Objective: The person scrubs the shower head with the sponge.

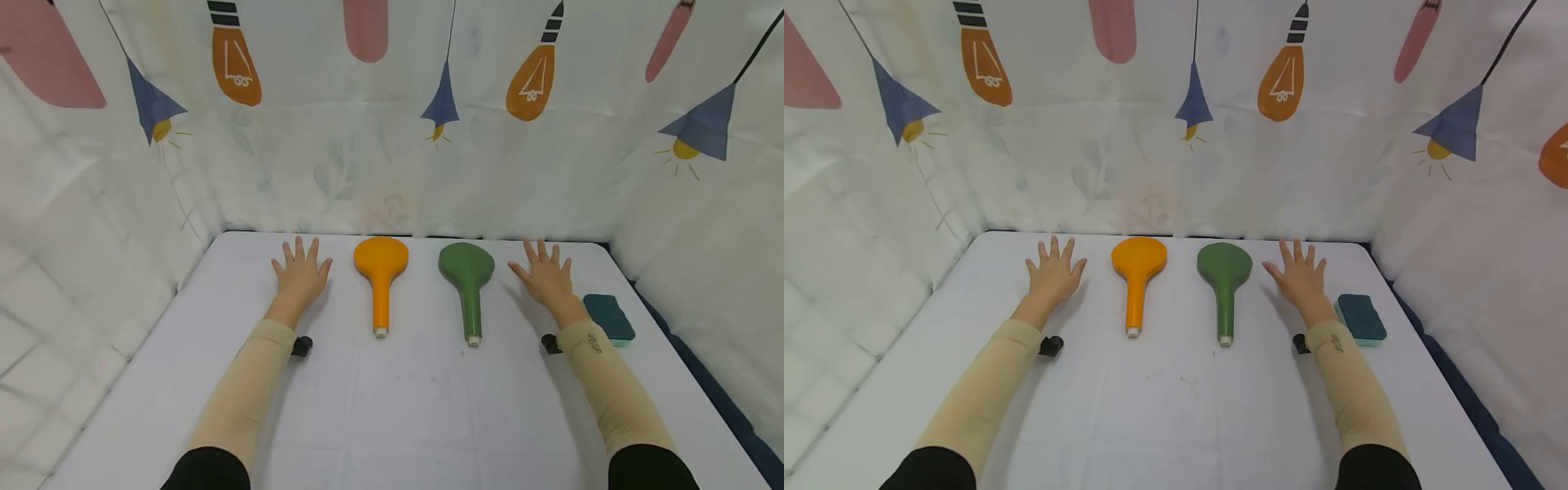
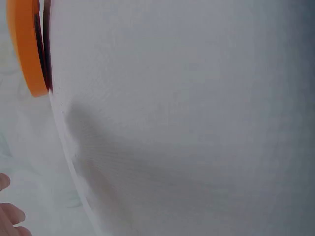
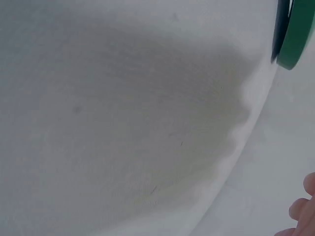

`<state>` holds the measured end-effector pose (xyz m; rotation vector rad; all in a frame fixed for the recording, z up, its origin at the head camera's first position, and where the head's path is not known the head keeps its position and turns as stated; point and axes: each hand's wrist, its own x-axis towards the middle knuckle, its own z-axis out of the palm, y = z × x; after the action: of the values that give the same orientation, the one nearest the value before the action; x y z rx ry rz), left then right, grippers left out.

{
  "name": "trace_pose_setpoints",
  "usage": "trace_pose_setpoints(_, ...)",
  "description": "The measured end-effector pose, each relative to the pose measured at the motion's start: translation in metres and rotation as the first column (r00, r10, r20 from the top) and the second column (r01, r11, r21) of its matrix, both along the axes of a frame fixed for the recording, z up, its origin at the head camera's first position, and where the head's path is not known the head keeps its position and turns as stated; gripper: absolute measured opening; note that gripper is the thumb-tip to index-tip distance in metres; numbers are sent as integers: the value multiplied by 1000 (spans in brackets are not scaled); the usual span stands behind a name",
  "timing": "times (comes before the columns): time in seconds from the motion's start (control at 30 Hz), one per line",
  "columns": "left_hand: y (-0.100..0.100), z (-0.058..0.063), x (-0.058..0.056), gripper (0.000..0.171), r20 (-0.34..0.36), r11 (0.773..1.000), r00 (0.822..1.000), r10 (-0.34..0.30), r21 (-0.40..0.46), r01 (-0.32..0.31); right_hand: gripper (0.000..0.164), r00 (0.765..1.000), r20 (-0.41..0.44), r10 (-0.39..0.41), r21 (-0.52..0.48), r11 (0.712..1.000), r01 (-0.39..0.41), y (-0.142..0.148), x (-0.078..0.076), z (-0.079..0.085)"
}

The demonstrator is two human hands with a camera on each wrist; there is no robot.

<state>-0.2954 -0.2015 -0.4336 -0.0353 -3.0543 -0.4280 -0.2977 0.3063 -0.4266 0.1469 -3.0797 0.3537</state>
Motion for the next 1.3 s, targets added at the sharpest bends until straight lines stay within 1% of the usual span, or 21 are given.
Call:
trace_pose_setpoints(0.13, 0, 1, 1, 69, 7, 1000, 1000, -9, 5, 9, 94, 1000, -10, 16, 5, 1000, -16, 5, 4, 2)
trace_pose_setpoints(0.2, 1, 3, 3, 69, -1, 1000, 1000, -22, 16, 22, 92, 1000, -10, 19, 3, 1000, -19, 7, 6, 5)
trace_pose_setpoints(0.37, 7, 8, 8, 67, -37, 995, 996, -75, 57, 77, 87, 1000, 0, 11, -17, 1000, -11, 17, 16, 11)
trace_pose_setpoints(0.5, 13, 8, 12, 66, -46, 990, 993, -107, 82, 111, 89, 1000, 15, -1, -27, 1000, 1, 26, 25, 12)
trace_pose_setpoints(0.67, 20, 7, 17, 64, -47, 979, 989, -140, 146, 145, 89, 1000, 16, -14, -36, 999, 15, 36, 35, 9)
trace_pose_setpoints(0.8, 25, 7, 22, 61, -65, 961, 984, -164, 214, 174, 87, 999, 25, -28, -43, 999, 29, 44, 40, 7)
trace_pose_setpoints(0.9, 29, 7, 25, 60, -64, 942, 983, -174, 279, 185, 88, 998, 57, -39, -44, 998, 42, 52, 44, 7)
trace_pose_setpoints(1.0, 33, 6, 29, 59, -42, 917, 984, -172, 359, 176, 89, 993, 109, -52, -52, 997, 58, 60, 48, 6)
trace_pose_setpoints(1.07, 35, 6, 31, 59, -23, 897, 986, -163, 412, 158, 90, 987, 149, -64, -60, 995, 74, 64, 51, 5)
trace_pose_setpoints(1.13, 37, 5, 33, 58, -7, 874, 987, -158, 465, 144, 90, 979, 190, -74, -67, 994, 88, 68, 54, 4)
trace_pose_setpoints(1.3, 41, 2, 35, 55, 43, 799, 985, -168, 591, 110, 93, 953, 290, -91, -86, 989, 121, 77, 64, 6)
